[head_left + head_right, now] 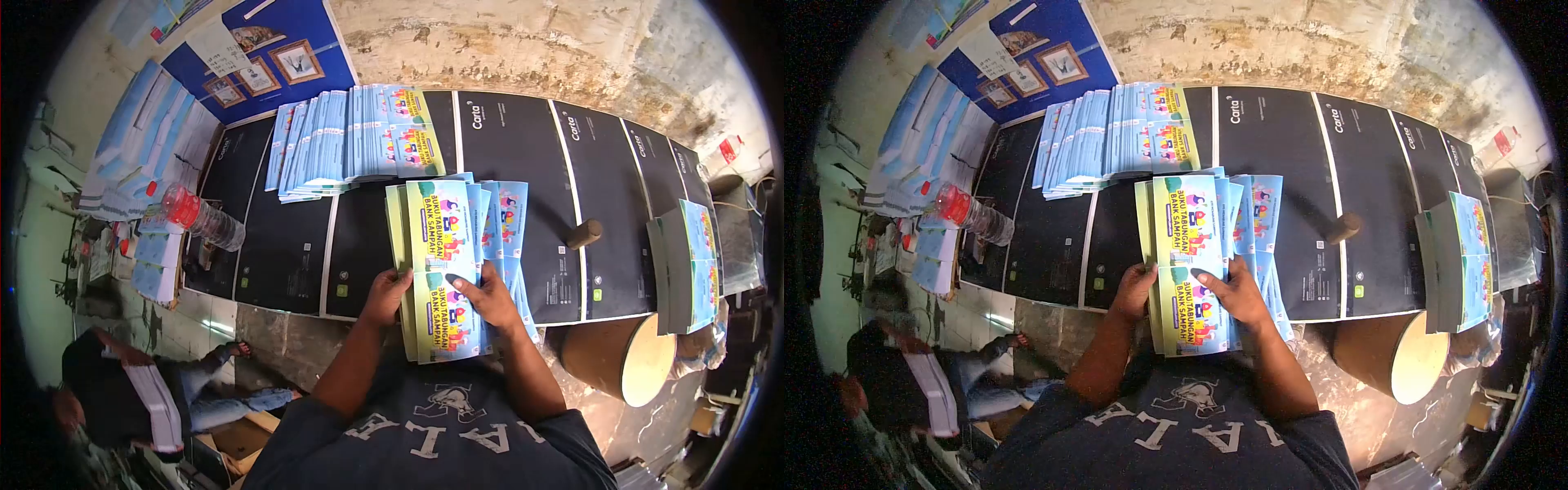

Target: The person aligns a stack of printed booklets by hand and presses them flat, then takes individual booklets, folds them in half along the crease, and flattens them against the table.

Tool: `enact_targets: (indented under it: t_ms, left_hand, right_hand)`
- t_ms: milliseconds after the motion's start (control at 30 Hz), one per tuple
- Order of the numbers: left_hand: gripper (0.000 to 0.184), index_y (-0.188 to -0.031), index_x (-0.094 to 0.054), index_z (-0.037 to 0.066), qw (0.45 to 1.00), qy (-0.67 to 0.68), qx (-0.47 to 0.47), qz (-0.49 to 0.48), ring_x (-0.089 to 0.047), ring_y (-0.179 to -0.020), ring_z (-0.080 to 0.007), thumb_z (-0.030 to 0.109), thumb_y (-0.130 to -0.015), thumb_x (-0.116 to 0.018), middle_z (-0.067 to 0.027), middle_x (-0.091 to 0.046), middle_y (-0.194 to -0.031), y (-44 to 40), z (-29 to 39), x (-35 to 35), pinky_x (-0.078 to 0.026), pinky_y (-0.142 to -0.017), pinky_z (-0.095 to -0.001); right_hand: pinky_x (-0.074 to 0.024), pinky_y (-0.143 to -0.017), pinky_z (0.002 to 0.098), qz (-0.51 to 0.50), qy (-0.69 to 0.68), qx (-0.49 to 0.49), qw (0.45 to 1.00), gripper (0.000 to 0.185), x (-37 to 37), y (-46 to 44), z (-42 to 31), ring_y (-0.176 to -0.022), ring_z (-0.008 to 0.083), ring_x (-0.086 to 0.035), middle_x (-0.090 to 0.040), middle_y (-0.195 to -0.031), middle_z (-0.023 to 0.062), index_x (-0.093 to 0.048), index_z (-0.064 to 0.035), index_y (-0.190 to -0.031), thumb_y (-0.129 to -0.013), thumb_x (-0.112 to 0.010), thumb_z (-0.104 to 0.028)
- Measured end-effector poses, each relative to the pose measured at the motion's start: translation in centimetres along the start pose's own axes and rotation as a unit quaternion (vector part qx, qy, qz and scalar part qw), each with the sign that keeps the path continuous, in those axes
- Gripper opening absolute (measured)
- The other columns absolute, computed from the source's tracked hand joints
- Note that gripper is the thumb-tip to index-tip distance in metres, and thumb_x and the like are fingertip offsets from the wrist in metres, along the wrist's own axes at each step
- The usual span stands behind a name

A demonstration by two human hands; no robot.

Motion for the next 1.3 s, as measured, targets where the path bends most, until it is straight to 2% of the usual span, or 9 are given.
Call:
enact_targets:
  t_ms: [667, 767, 800, 833, 933, 1033, 1167, 1233, 1300]
  left_hand:
    - [0.045, -0.125, -0.059, -0.001, 0.961, 0.244, 0.061, -0.117, -0.068, -0.100, -0.0162, 0.038, -0.104, -0.052, -0.0102, -0.068, -0.116, -0.3, -1.0, -2.5, -0.057, -0.087, -0.0337]
    - [0.048, -0.125, -0.059, 0.000, 0.964, 0.232, 0.077, -0.106, -0.066, -0.102, -0.0158, 0.043, -0.104, -0.051, -0.0088, -0.068, -0.115, 0.4, -0.7, -3.2, -0.056, -0.088, -0.0342]
    - [0.050, -0.125, -0.058, 0.000, 0.988, 0.097, 0.019, -0.116, -0.065, -0.103, -0.0162, 0.045, -0.105, -0.049, -0.0074, -0.068, -0.113, 0.4, -0.4, -3.3, -0.054, -0.090, -0.0344]
    - [0.043, -0.132, -0.053, 0.003, 0.988, 0.112, 0.043, -0.100, -0.065, -0.104, -0.0173, 0.036, -0.105, -0.051, -0.0083, -0.066, -0.117, 0.3, -0.1, -3.4, -0.053, -0.092, -0.0345]
    - [0.048, -0.142, -0.042, 0.007, 0.959, 0.244, -0.145, 0.014, -0.065, -0.104, -0.0187, 0.014, -0.100, -0.062, -0.0118, -0.061, -0.126, 1.2, 2.0, -6.3, -0.054, -0.091, -0.0344]
    - [0.039, -0.138, -0.049, 0.001, 0.970, -0.036, -0.233, 0.053, -0.067, -0.102, -0.0185, -0.001, -0.099, -0.053, -0.0142, -0.066, -0.119, 0.0, 0.1, -3.9, -0.055, -0.084, -0.0324]
    - [0.025, -0.122, -0.063, -0.002, 0.975, 0.218, 0.025, -0.035, -0.066, -0.095, -0.0132, 0.008, -0.102, -0.052, -0.0101, -0.070, -0.107, 1.1, 1.9, -2.9, -0.054, -0.082, -0.0278]
    - [0.025, -0.119, -0.065, -0.003, 0.984, 0.172, 0.025, -0.040, -0.066, -0.090, -0.0111, 0.012, -0.100, -0.060, -0.0079, -0.072, -0.102, 1.6, 3.0, -3.4, -0.053, -0.078, -0.0263]
    - [0.022, -0.114, -0.068, -0.003, 0.998, -0.060, -0.010, 0.004, -0.066, -0.086, -0.0100, 0.012, -0.098, -0.064, -0.0060, -0.072, -0.099, 1.5, 2.7, -3.3, -0.054, -0.075, -0.0267]
  right_hand:
    - [-0.0485, -0.094, 0.0322, -0.008, -0.040, 0.017, 0.999, 0.051, 1.2, 0.3, 1.7, -0.107, 0.0139, -0.060, -0.065, -0.120, 0.0082, -0.052, 0.0001, -0.132, -0.097, -0.067, -0.034]
    - [-0.0479, -0.095, 0.0320, -0.006, 0.014, 0.041, 0.999, 0.053, 1.4, 0.2, 2.0, -0.108, 0.0139, -0.059, -0.065, -0.120, 0.0080, -0.052, 0.0004, -0.133, -0.097, -0.067, -0.035]
    - [-0.0474, -0.095, 0.0313, -0.005, -0.007, 0.039, 0.999, 0.051, 1.4, 0.3, 1.7, -0.108, 0.0138, -0.059, -0.065, -0.121, 0.0080, -0.053, 0.0004, -0.132, -0.097, -0.067, -0.034]
    - [-0.0470, -0.095, 0.0307, -0.004, -0.029, 0.038, 0.999, 0.049, 1.3, 0.3, 1.5, -0.109, 0.0137, -0.058, -0.065, -0.121, 0.0081, -0.053, 0.0004, -0.131, -0.097, -0.067, -0.032]
    - [-0.0471, -0.095, 0.0303, 0.011, -0.033, -0.012, 0.999, 0.045, 1.1, 0.3, 1.6, -0.109, 0.0139, -0.059, -0.065, -0.122, 0.0089, -0.054, 0.0007, -0.129, -0.096, -0.069, -0.027]
    - [-0.0482, -0.094, 0.0311, 0.028, 0.067, 0.052, 0.996, 0.042, 0.8, 0.1, 2.3, -0.108, 0.0144, -0.060, -0.065, -0.121, 0.0100, -0.054, 0.0019, -0.125, -0.096, -0.070, -0.023]
    - [-0.0486, -0.095, 0.0323, 0.033, 0.112, 0.027, 0.993, 0.044, 1.0, -0.2, 2.8, -0.108, 0.0155, -0.060, -0.065, -0.120, 0.0124, -0.052, 0.0036, -0.125, -0.095, -0.071, -0.022]
    - [-0.0485, -0.095, 0.0329, 0.023, 0.137, 0.026, 0.990, 0.046, 1.0, -0.1, 2.3, -0.109, 0.0162, -0.060, -0.064, -0.122, 0.0131, -0.050, 0.0039, -0.127, -0.095, -0.071, -0.021]
    - [-0.0485, -0.096, 0.0334, 0.011, 0.162, 0.026, 0.986, 0.049, 0.7, 0.1, 1.6, -0.110, 0.0168, -0.060, -0.064, -0.123, 0.0139, -0.049, 0.0042, -0.129, -0.094, -0.071, -0.021]
Point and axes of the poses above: each hand's wrist, its own y-axis away from the middle knuckle, its own x-axis out of the back of the hand, z = x × y, the point moved 1 cm from there along -y, towards the middle knuckle
